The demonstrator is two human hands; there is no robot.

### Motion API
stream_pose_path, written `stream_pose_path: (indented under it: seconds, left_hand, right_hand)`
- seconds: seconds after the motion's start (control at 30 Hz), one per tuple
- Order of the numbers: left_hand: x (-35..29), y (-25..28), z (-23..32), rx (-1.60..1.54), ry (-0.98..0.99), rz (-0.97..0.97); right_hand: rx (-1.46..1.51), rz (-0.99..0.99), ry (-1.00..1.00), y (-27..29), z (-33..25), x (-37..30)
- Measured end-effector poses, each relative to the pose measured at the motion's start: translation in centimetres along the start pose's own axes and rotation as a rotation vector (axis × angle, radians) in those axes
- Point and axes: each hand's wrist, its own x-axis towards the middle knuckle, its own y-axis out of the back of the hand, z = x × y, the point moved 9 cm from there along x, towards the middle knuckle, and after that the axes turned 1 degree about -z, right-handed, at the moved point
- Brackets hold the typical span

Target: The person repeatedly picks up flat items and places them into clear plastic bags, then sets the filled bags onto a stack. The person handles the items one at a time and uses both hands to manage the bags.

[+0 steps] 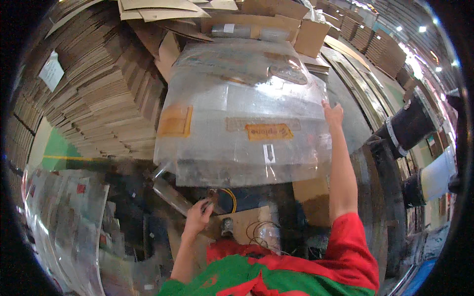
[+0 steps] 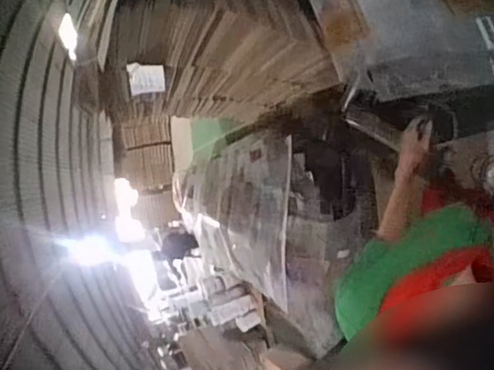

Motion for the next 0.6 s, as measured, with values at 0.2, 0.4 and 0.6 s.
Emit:
stream_pose_path:
  seconds: [0.2, 0.4, 0.6]
  left_hand:
    - [-5.1, 11.2, -12.2, -0.196, 0.390, 0.370]
    - [-3.9, 25.5, -2.5, -0.180, 0.000, 0.865]
    - [4.3, 19.3, 12.0, -0.778, -0.420, 0.367]
  right_hand:
    - [0.407, -0.483, -0.417, -12.6, 10.5, 10.4]
    - [0.689, -0.225, -0.029, -7.9, -1.5, 15.0]
    - [0.777, -0.015, 0.151, 12.7, -8.2, 9.7]
